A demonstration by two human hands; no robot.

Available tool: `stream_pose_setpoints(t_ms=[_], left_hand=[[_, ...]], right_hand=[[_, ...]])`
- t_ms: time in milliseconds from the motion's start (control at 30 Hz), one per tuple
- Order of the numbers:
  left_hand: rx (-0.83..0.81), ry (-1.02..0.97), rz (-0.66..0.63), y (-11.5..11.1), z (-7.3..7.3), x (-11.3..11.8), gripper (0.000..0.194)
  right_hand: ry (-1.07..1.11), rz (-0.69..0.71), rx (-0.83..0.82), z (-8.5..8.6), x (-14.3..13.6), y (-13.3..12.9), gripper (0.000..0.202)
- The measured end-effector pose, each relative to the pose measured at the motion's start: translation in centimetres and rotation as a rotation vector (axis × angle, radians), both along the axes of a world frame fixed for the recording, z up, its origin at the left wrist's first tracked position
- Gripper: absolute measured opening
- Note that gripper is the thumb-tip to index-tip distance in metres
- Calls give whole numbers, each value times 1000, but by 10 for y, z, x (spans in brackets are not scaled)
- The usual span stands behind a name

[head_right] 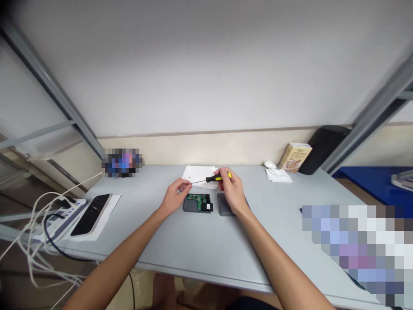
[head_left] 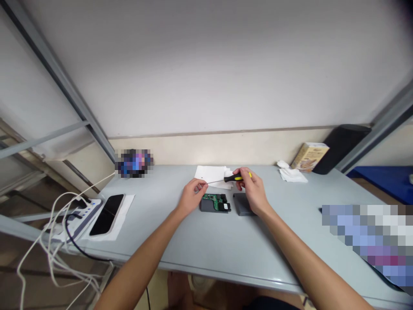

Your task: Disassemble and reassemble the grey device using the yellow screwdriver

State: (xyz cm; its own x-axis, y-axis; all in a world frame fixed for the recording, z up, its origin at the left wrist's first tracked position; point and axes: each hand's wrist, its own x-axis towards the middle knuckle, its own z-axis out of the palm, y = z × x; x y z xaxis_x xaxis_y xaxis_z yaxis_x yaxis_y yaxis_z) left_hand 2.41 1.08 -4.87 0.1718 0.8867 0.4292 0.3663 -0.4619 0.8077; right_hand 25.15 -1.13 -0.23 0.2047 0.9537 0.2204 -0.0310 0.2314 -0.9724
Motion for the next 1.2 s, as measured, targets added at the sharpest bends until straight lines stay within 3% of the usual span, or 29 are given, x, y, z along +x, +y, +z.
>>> stream_pose_setpoints(t_ms=[333,533,933,1200], left_hand=[[52,55,30,-1,3,-1,11],[112,202,28,-7,7,-4,10],[407,496,49,-5,12,-12,11],[395,526,66,-8,15,-10,8]], right_hand=[[1,4,-9,-2,2,2,46],[-38,-15,-9,-2,2,1,47],[-135,-47,-8,-3,2,1,50],[-114,-54,-19,-2,2,0,45]])
